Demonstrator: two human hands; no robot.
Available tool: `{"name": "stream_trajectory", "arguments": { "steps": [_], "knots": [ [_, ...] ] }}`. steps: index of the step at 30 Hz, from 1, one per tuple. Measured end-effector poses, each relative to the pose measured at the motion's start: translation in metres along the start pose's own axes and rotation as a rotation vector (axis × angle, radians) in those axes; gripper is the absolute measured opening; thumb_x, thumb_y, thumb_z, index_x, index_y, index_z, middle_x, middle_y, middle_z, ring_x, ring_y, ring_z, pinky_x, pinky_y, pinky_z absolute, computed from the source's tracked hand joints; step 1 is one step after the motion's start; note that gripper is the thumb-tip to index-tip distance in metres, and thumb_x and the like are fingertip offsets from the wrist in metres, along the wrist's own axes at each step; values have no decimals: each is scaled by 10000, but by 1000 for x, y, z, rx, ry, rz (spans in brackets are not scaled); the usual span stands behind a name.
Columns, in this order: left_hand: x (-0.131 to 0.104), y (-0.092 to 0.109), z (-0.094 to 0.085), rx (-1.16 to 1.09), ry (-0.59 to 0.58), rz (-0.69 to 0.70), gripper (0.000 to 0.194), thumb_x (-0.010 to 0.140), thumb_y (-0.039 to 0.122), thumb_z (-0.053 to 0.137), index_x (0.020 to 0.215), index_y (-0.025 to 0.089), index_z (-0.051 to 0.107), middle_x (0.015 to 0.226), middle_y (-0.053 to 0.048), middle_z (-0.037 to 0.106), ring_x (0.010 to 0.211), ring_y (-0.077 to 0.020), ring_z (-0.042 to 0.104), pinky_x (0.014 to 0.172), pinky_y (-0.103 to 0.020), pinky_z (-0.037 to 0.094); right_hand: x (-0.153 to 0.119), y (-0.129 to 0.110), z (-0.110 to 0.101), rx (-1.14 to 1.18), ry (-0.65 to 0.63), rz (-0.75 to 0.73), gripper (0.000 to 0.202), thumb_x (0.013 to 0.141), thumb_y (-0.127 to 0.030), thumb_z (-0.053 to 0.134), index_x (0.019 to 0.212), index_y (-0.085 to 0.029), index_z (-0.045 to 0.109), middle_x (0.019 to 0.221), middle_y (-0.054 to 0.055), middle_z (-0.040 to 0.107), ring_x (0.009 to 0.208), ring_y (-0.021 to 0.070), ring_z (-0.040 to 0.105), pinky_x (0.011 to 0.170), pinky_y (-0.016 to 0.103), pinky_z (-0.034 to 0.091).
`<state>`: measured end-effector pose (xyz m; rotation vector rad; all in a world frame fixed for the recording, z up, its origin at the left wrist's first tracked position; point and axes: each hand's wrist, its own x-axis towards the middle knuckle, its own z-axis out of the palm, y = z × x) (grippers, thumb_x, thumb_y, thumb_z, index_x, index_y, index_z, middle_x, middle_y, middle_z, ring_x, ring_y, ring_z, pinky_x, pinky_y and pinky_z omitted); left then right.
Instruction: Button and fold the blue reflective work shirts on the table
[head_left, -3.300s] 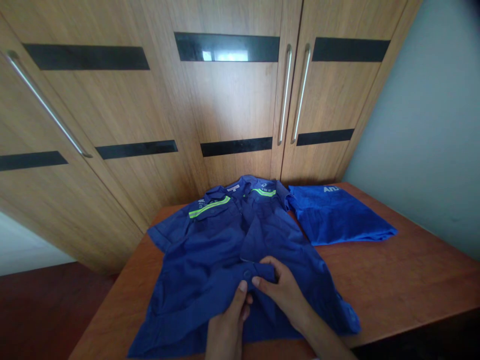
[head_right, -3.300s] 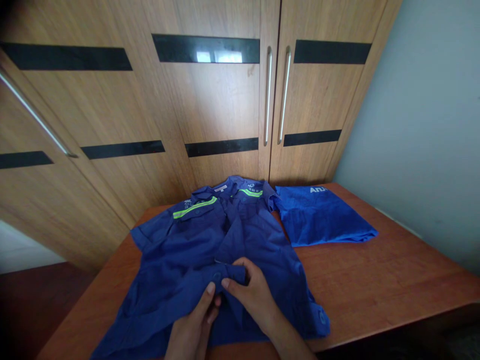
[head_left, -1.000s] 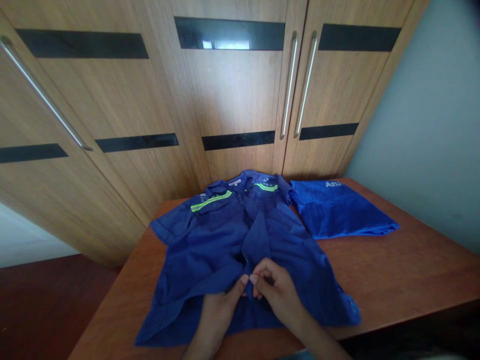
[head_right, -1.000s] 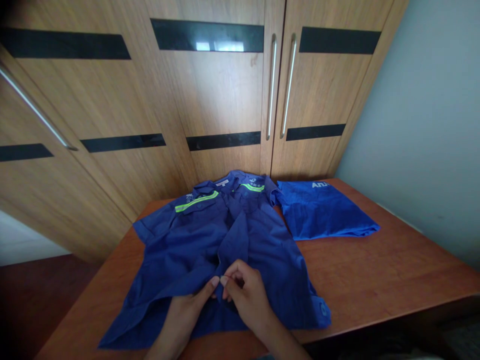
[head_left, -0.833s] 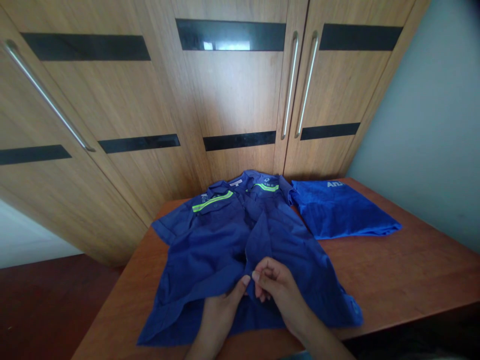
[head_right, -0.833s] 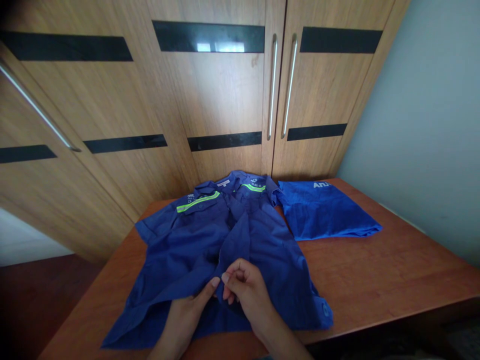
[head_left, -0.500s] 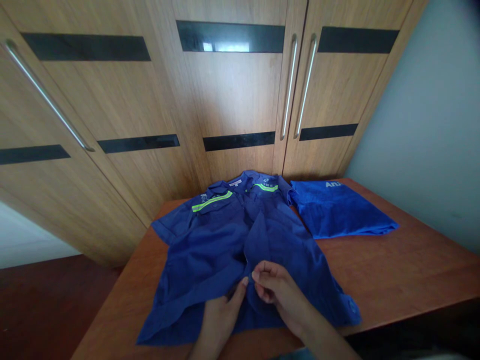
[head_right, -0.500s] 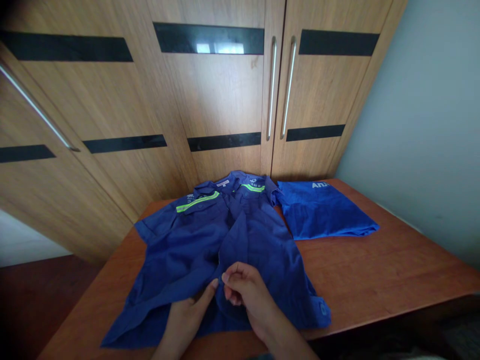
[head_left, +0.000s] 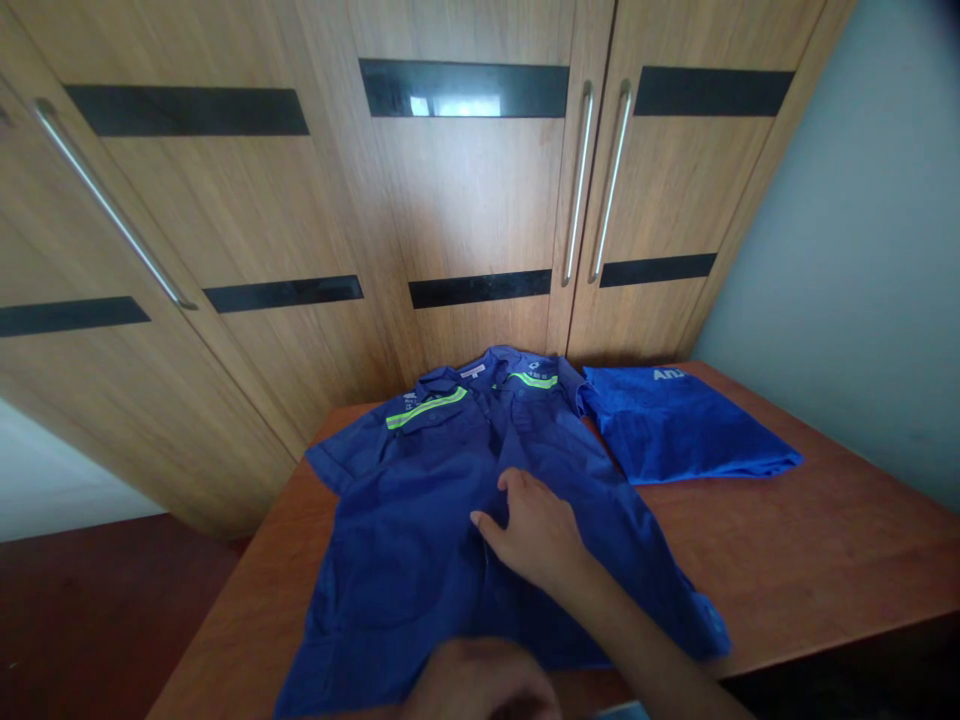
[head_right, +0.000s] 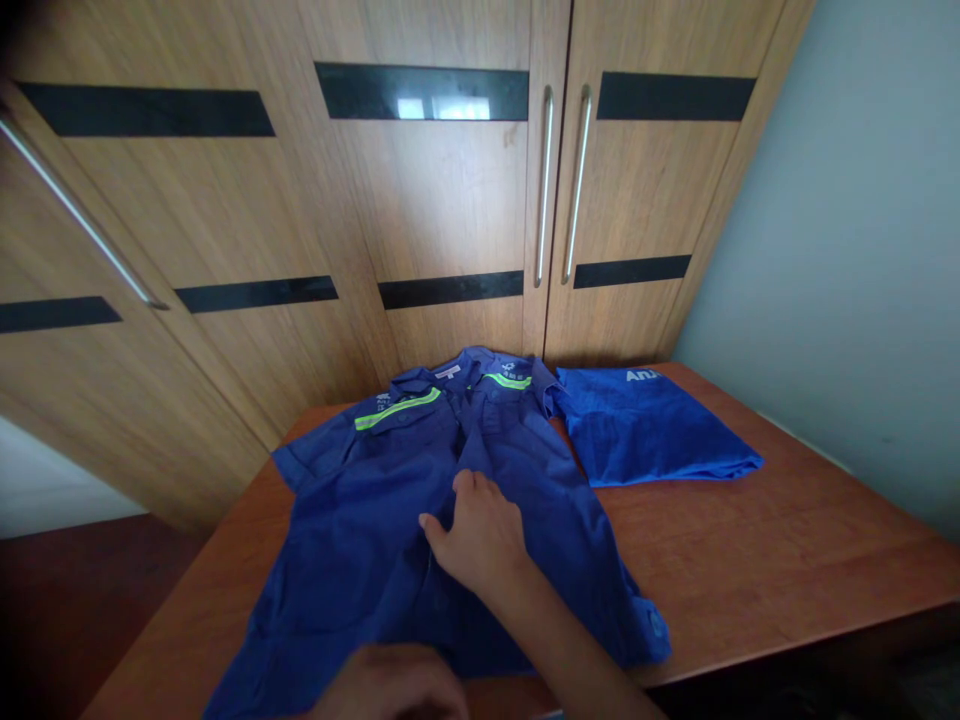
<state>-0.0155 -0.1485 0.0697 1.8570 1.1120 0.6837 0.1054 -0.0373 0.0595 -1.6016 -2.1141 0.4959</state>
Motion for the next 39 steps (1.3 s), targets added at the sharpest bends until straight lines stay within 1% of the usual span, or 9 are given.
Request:
{"name": "stream_trajectory", "arguments": {
  "steps": [2, 5, 10, 13, 18, 22, 26, 32, 39],
  "knots": [
    [19, 17, -23, 109, 210, 5, 193, 818, 229, 542, 708, 235, 700, 629, 1, 662, 559, -144, 582, 526, -213, 395, 8, -4, 5, -81, -61, 9, 376, 800, -375, 617, 1105, -168, 543, 1035, 145, 665, 949, 296, 632, 710, 346, 419],
    [57, 11, -52, 317, 319, -35, 197, 834, 188, 488, 772, 217, 673, 710, -11, 664, 653, -162, 598, 615, -231, 410, 17, 8, 10, -101, -133, 16, 383, 778, -202, 577, 1158, -177, 530, 967, 118, 696, 868, 269, 662, 663, 315, 396],
    [94, -47, -62, 503, 146, -112, 219, 690, 42, 513, 763, 198, 649, 763, -21, 644, 715, -172, 600, 660, -242, 398, 15, 38, 20, 88, -97, 39, 273, 745, -99, 535, 974, -228, 608, 792, 7, 697, 777, 181, 656, 625, 251, 348],
    [90, -69, -60, 367, 97, -147, 253, 674, 35, 503, 827, 189, 633, 761, -9, 637, 681, -154, 590, 635, -230, 401, 11, 44, 27, 151, -45, 26, 196, 773, -120, 527, 899, -232, 628, 770, -8, 687, 762, 161, 641, 630, 241, 351],
    [80, -82, -64, -52, 73, -218, 244, 754, 182, 537, 985, 163, 615, 687, 22, 617, 628, -134, 557, 577, -211, 377, 11, 44, 29, 231, -27, 18, 100, 831, -231, 553, 904, -232, 622, 718, -17, 669, 689, 149, 619, 608, 235, 355],
    [82, -80, -67, -324, 82, -286, 242, 734, 285, 635, 923, 135, 651, 737, 1, 642, 676, -127, 560, 639, -217, 385, 11, 41, 24, 306, -34, 35, 253, 896, -431, 521, 822, -214, 626, 700, 3, 659, 672, 151, 606, 591, 238, 350],
    [86, -69, -63, -485, 134, -257, 213, 736, 318, 682, 849, 138, 680, 785, -16, 675, 735, -137, 582, 714, -229, 403, 11, 31, 21, 315, -89, 43, 359, 855, -550, 557, 882, -205, 651, 746, 22, 666, 710, 167, 606, 604, 252, 361],
    [85, -64, -67, -520, 342, -191, 189, 743, 298, 697, 858, 151, 672, 789, -5, 657, 735, -133, 571, 680, -210, 401, 16, 34, 24, 801, -172, -4, 349, 732, -259, 672, 1068, -176, 623, 811, 7, 651, 729, 149, 592, 666, 256, 436],
    [81, -70, -81, -324, 434, -121, 184, 824, 280, 541, 917, 169, 655, 824, -13, 630, 759, -160, 562, 688, -239, 410, 6, 48, 25, 1397, -55, 219, 175, 732, -292, 691, 881, -203, 664, 756, -24, 618, 666, 127, 540, 632, 235, 412]
  ]
}}
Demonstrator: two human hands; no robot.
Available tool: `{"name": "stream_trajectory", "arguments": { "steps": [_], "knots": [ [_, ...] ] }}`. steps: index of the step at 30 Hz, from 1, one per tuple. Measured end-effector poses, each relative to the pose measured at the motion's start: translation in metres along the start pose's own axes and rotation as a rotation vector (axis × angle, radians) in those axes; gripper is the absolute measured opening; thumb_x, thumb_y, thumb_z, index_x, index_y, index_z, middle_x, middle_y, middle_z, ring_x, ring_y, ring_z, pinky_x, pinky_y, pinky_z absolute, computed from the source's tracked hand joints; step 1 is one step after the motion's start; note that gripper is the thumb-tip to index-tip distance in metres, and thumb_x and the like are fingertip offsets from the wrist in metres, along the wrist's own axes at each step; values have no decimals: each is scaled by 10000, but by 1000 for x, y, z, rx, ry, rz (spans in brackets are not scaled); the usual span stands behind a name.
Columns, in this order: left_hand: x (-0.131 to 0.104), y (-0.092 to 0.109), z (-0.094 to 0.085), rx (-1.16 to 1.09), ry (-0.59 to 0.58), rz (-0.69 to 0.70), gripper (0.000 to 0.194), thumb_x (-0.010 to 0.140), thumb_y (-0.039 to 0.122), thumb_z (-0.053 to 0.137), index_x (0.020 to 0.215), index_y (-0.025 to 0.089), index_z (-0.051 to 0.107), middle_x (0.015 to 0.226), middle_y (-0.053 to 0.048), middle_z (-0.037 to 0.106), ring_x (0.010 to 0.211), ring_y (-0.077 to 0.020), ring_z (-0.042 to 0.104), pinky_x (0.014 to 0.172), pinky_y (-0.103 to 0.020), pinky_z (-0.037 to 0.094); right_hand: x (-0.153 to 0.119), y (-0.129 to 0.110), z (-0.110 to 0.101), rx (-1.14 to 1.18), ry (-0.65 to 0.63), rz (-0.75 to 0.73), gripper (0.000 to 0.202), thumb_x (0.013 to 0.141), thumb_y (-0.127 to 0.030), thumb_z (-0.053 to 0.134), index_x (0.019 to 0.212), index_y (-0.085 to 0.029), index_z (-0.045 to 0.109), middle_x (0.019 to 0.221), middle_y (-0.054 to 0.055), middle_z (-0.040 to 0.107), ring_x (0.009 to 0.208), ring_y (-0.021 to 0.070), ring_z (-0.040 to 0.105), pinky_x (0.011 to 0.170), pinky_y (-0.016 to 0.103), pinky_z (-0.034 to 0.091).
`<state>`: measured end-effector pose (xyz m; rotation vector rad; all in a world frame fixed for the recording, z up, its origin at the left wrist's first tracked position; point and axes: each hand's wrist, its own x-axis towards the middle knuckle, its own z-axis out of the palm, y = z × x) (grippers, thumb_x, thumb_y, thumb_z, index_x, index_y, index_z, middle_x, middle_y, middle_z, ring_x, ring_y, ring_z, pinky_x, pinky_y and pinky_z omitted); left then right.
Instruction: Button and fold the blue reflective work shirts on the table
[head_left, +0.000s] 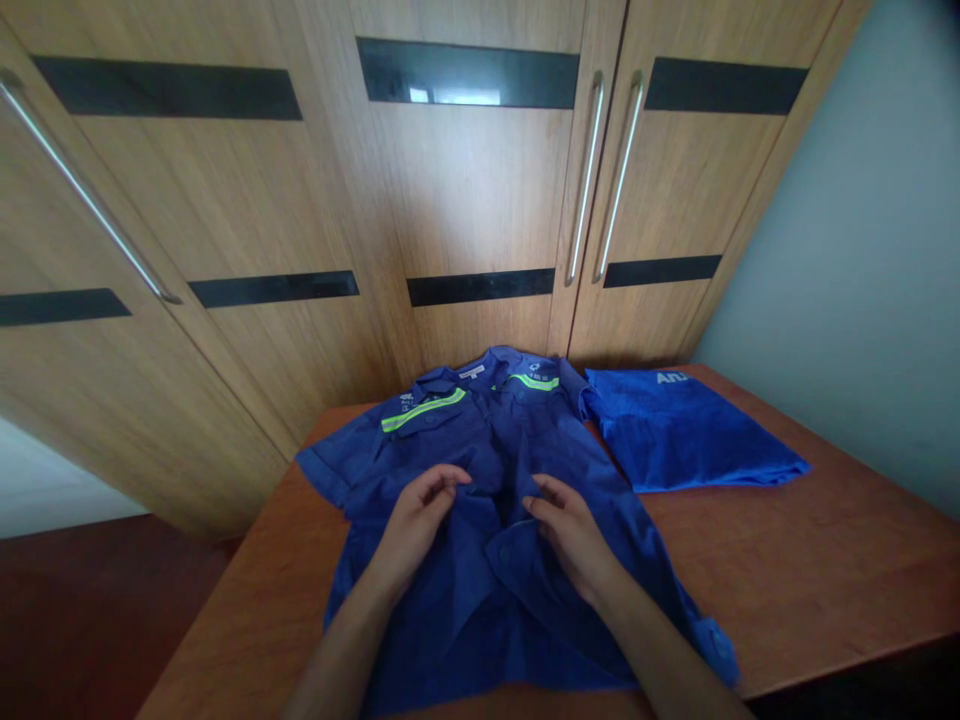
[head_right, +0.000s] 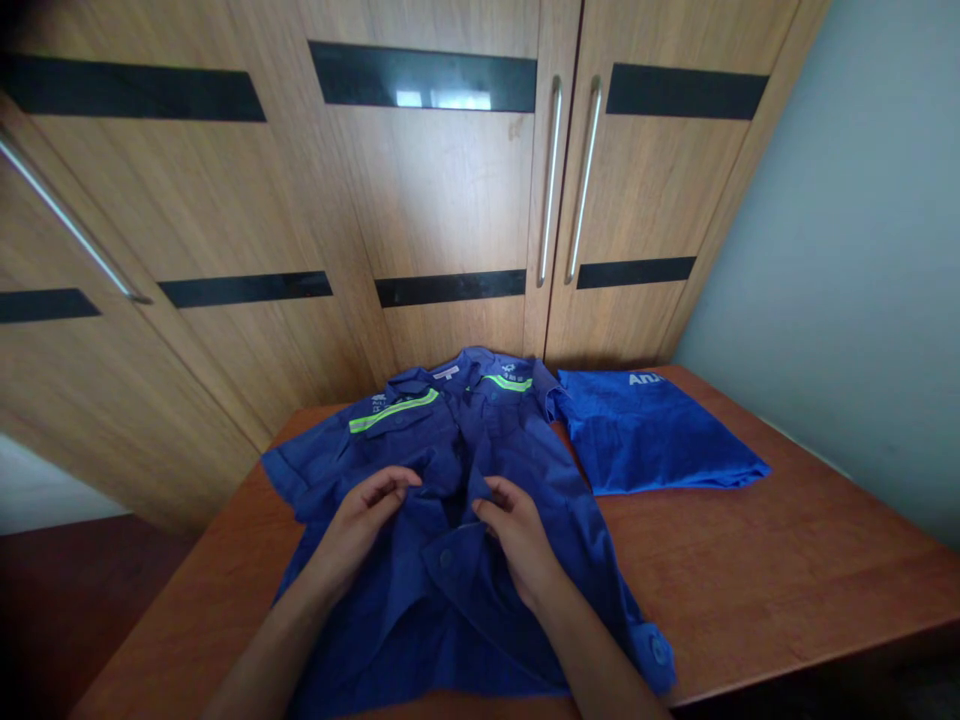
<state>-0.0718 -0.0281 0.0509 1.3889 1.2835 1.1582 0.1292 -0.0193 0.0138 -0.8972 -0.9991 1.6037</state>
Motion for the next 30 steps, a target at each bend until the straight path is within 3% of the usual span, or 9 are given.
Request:
{"name": "stream_trajectory", "arguments": {
  "steps": [4, 9, 12, 16, 25, 30],
  "knots": [
    [-2, -1, 0, 389, -106, 82, 207, 834, 228, 463, 857, 184, 664, 795, -22, 621, 747, -180, 564, 698, -274, 407, -6, 2, 3, 46, 1, 42, 169, 755, -342, 706, 811, -192, 651, 656, -46, 518, 566, 92, 426, 535, 209, 321],
    [-7, 5, 6, 792, -96, 208, 168, 844, 303, 545, 809, 198, 671, 903, -57, 601, 877, -217, 570, 810, -321, 416, -9, -2, 7, -94, -10, 3, 241, 766, -404, 707, 769, -173, 638, 635, -48, 470, 583, 91, 390, 542, 211, 283],
    [-9, 5, 6, 819, -227, 257, 156, 820, 172, 522, 837, 214, 671, 918, -45, 611, 912, -199, 574, 833, -296, 411, -9, -4, 8, -142, -5, -13, 260, 756, -414, 711, 741, -168, 627, 629, -49, 454, 591, 95, 377, 551, 216, 280],
    [-10, 0, 3, 842, -406, 170, 223, 746, 65, 494, 785, 214, 656, 830, -23, 631, 781, -166, 594, 709, -246, 410, -9, -4, 9, -179, -6, -35, 264, 751, -416, 708, 730, -167, 625, 641, -42, 471, 616, 103, 395, 580, 221, 303],
    [-10, -3, -4, 870, -338, 142, 201, 770, 98, 508, 789, 227, 661, 840, -26, 671, 773, -173, 622, 694, -241, 406, -8, 1, 6, -216, -12, -44, 221, 761, -392, 687, 753, -176, 643, 650, -38, 490, 626, 112, 421, 592, 228, 311],
    [-6, 2, -6, 637, -173, 110, 153, 788, 173, 551, 824, 219, 693, 824, -26, 699, 750, -179, 631, 702, -258, 441, -7, 2, 6, -219, -17, -69, 211, 763, -378, 676, 749, -176, 617, 663, -35, 499, 631, 115, 439, 598, 229, 325]
  ]
}}
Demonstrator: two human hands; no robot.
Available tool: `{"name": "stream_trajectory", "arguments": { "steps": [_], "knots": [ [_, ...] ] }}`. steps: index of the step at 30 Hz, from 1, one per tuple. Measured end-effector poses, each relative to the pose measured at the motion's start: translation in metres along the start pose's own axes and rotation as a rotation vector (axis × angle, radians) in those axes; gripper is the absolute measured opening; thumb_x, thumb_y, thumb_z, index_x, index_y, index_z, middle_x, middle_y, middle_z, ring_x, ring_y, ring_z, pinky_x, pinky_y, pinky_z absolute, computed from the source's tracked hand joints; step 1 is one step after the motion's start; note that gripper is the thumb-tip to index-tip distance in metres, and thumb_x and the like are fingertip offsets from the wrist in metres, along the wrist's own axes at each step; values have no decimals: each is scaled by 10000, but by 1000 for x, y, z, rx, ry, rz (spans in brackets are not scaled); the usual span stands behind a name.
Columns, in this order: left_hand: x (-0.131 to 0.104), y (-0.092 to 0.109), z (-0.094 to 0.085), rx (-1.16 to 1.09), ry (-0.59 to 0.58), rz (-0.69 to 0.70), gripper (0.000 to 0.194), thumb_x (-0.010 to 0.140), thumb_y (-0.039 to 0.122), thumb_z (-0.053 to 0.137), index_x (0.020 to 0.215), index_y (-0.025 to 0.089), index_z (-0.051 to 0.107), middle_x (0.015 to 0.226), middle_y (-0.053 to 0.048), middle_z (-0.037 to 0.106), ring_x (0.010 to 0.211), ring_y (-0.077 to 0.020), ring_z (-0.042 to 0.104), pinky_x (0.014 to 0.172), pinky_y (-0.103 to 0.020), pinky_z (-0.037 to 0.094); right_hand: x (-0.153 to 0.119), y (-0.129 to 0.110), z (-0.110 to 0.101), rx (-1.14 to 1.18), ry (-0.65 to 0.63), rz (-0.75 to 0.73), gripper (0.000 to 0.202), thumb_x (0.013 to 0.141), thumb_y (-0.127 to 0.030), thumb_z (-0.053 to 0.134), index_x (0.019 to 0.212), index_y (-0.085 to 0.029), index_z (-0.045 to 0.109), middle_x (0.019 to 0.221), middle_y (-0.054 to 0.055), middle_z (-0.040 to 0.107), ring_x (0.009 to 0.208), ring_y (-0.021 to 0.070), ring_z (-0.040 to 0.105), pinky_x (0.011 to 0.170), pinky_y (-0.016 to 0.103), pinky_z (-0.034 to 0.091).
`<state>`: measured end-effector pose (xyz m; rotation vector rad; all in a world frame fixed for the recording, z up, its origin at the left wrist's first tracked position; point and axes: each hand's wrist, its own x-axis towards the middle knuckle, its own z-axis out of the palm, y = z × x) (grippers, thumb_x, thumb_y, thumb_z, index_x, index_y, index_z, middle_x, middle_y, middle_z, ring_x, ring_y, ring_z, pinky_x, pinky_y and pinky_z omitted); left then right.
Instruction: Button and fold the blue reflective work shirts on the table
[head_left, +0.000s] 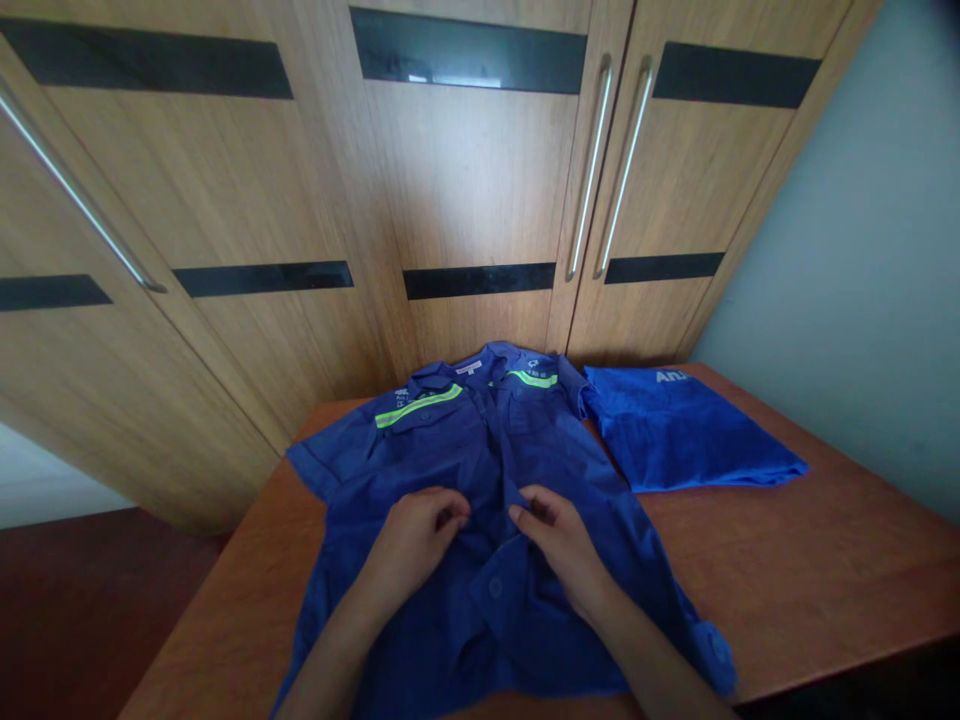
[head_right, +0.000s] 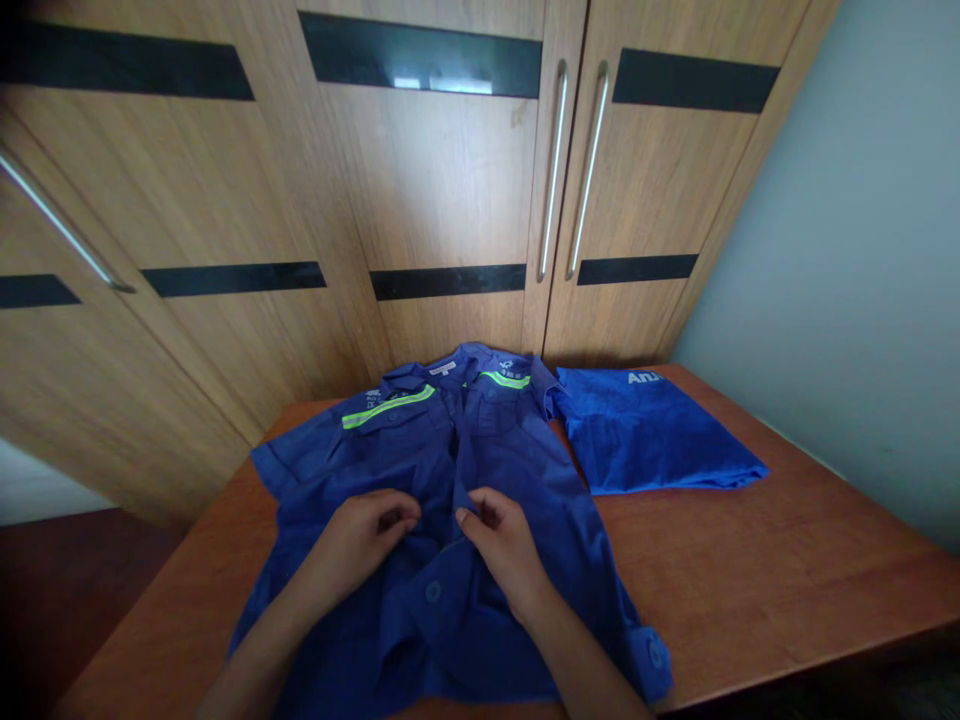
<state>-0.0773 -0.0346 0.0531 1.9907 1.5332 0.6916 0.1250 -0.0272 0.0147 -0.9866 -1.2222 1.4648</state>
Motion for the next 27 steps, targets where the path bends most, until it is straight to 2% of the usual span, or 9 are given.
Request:
{"name": "stream_trajectory", "arguments": {
  "steps": [3, 5, 9, 15, 22, 27],
  "knots": [
    [2, 6, 1, -317, 105, -87, 170, 804, 275, 590, 910, 193, 694, 786, -32, 700, 725, -179, 639, 683, -261, 473, -1, 0, 2, -28, -14, -38, 217, 767, -375, 663, 725, -178, 584, 639, -44, 463, 602, 111, 419, 575, 230, 321],
    [2, 11, 4, -503, 122, -148, 185, 786, 307, 623, 901, 175, 686, 734, -25, 689, 703, -174, 639, 658, -252, 483, -2, 0, 3, -72, -25, -75, 197, 778, -357, 645, 725, -179, 577, 631, -45, 451, 594, 111, 412, 565, 232, 322],
    [3, 21, 19, -662, 126, -191, 160, 752, 295, 667, 843, 163, 666, 729, -13, 676, 669, -151, 632, 646, -238, 491, -4, 2, 5, -209, -1, -173, 142, 797, -300, 604, 730, -176, 593, 628, -36, 460, 596, 118, 422, 559, 240, 331],
    [2, 27, 34, -604, 132, -146, 129, 774, 290, 648, 814, 168, 645, 745, -13, 671, 681, -155, 644, 648, -241, 494, -5, 1, 4, -420, 122, -313, 100, 789, -223, 573, 733, -181, 645, 646, -20, 482, 603, 129, 447, 561, 248, 344],
    [0, 31, 33, -489, 155, -70, 103, 796, 268, 624, 821, 174, 657, 726, -15, 680, 660, -151, 639, 634, -233, 495, -5, 1, 3, -486, 197, -283, 125, 799, -241, 567, 760, -195, 676, 672, 7, 575, 617, 156, 509, 569, 263, 379],
    [0, 29, 37, -294, 189, 33, 80, 820, 214, 588, 814, 189, 664, 782, -18, 677, 691, -141, 631, 651, -227, 497, -7, 0, 4, -577, 217, -321, 105, 795, -233, 581, 719, -197, 643, 634, -3, 560, 574, 145, 492, 550, 260, 366]
  ]
}}
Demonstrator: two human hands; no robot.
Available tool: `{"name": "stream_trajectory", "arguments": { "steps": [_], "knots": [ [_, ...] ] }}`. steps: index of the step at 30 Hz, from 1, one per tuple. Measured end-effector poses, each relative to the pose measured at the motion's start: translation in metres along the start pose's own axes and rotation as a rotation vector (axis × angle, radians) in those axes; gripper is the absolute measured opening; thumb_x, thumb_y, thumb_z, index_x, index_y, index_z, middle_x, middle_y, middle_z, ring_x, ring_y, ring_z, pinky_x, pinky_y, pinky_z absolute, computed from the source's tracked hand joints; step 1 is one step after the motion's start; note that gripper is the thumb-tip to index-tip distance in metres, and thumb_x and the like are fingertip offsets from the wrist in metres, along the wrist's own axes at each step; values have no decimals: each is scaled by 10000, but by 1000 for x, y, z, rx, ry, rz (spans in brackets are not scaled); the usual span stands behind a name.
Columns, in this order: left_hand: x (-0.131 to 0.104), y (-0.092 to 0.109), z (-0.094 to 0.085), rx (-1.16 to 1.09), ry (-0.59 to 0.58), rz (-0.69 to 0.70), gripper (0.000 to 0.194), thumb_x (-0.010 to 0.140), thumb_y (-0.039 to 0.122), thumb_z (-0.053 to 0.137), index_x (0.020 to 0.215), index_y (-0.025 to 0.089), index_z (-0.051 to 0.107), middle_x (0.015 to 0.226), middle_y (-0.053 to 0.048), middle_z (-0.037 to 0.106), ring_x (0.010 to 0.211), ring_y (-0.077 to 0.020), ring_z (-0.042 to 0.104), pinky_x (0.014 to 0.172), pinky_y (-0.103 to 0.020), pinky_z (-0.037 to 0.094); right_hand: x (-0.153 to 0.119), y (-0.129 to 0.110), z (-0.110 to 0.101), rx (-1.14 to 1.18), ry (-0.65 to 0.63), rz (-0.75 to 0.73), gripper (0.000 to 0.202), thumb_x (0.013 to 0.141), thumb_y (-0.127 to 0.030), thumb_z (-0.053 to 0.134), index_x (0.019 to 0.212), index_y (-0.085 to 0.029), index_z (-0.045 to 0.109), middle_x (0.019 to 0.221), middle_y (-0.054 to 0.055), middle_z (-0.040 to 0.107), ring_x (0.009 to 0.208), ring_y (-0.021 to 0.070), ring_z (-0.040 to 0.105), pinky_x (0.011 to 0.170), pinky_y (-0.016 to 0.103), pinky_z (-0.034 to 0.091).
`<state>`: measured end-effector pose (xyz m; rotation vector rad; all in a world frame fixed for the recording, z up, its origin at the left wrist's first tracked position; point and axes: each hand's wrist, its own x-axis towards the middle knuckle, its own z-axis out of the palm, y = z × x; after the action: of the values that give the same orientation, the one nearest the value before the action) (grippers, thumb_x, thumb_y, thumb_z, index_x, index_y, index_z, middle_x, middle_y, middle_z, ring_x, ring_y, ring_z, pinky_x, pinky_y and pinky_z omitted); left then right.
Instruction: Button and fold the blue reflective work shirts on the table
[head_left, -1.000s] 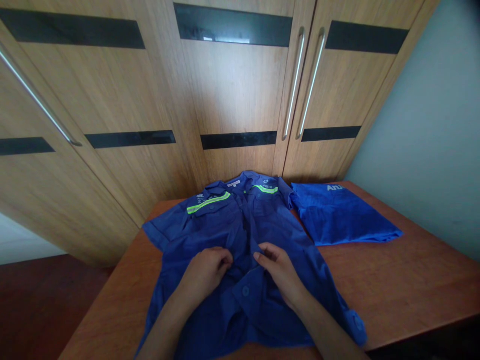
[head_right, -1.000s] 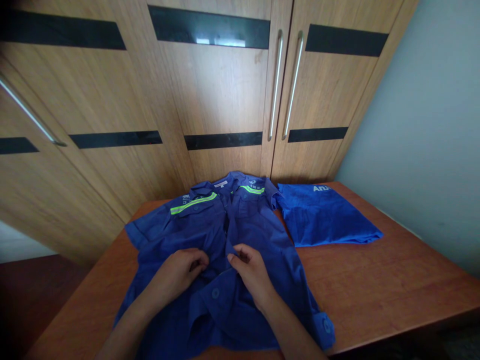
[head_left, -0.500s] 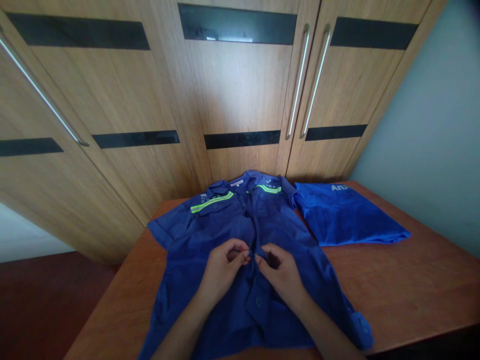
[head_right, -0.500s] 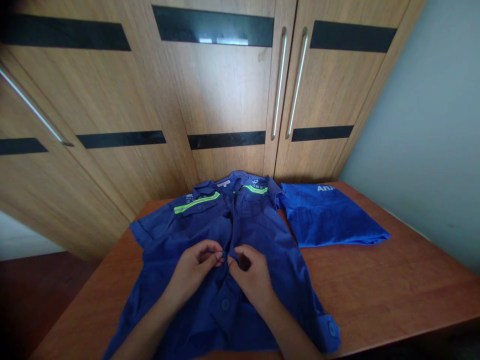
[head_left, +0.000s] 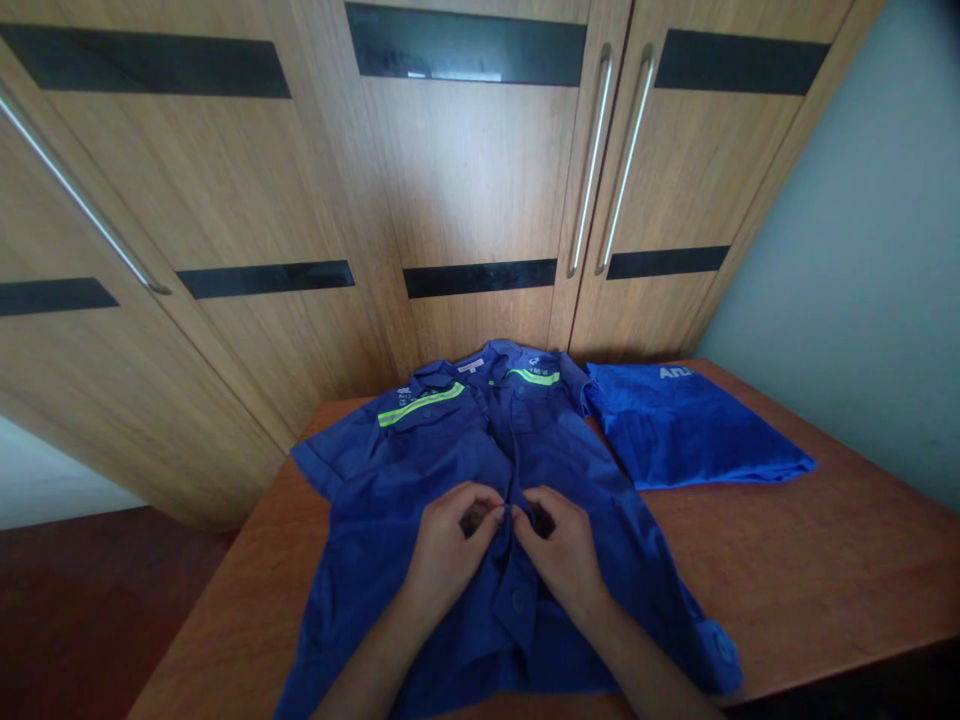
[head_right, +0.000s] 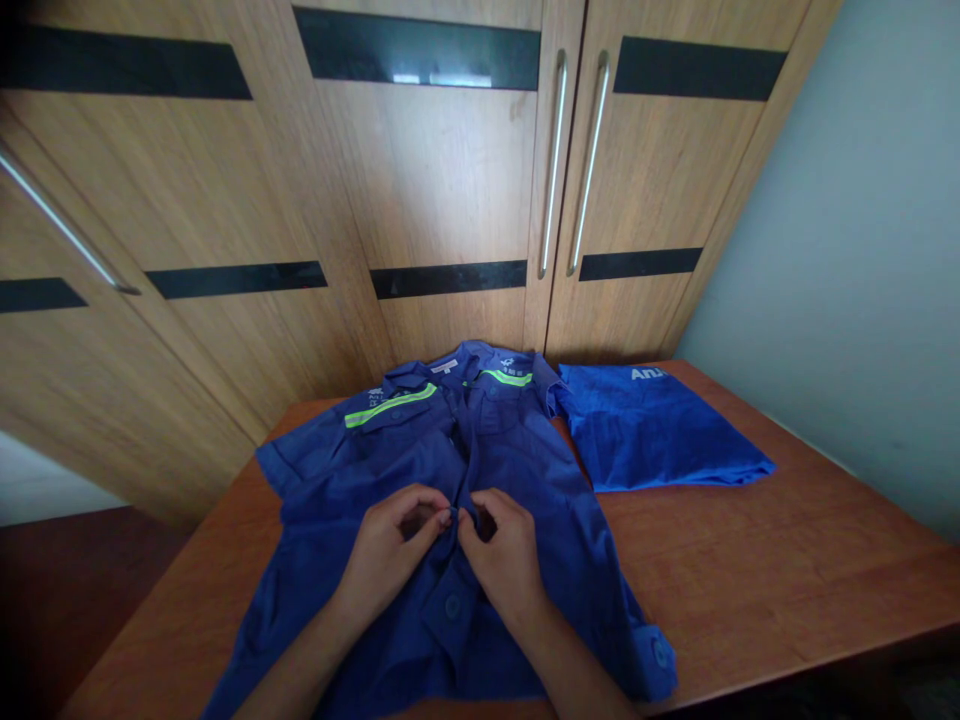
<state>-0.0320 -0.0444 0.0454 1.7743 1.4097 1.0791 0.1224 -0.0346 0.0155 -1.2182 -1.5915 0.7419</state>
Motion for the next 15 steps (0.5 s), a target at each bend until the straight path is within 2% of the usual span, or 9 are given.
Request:
{"name": "stream_trajectory", "arguments": {
  "steps": [5, 9, 12, 15],
  "knots": [
    [-1, -4, 2, 148, 48, 105, 114, 828, 165, 543, 821, 197, 653, 801, -22, 658, 732, -142, 631, 691, -236, 512, -2, -3, -1, 56, -58, -36, 140, 833, -264, 572, 823, -197, 695, 724, 29, 620, 660, 168, 556, 600, 272, 420],
    [-2, -3, 1, 170, 99, 128, 136, 829, 169, 527, 852, 200, 657, 812, -29, 663, 744, -152, 641, 701, -248, 521, -5, 1, 0, 288, -134, 46, 239, 868, -367, 567, 986, -212, 706, 885, 58, 689, 775, 192, 621, 686, 294, 475],
    [-2, -2, 0, 120, 102, 81, 155, 817, 160, 524, 844, 207, 669, 817, -24, 687, 741, -154, 654, 695, -246, 520, -4, 4, 2, 464, -203, 146, 258, 886, -408, 533, 967, -211, 678, 783, 31, 671, 647, 166, 607, 594, 276, 473],
    [-1, -3, 1, 28, 61, 6, 142, 799, 174, 551, 824, 202, 688, 804, -22, 703, 721, -158, 658, 675, -246, 510, -2, 5, 3, 410, -217, 155, 192, 879, -385, 537, 875, -215, 626, 575, -34, 553, 490, 135, 519, 474, 239, 393]
  ]
}}
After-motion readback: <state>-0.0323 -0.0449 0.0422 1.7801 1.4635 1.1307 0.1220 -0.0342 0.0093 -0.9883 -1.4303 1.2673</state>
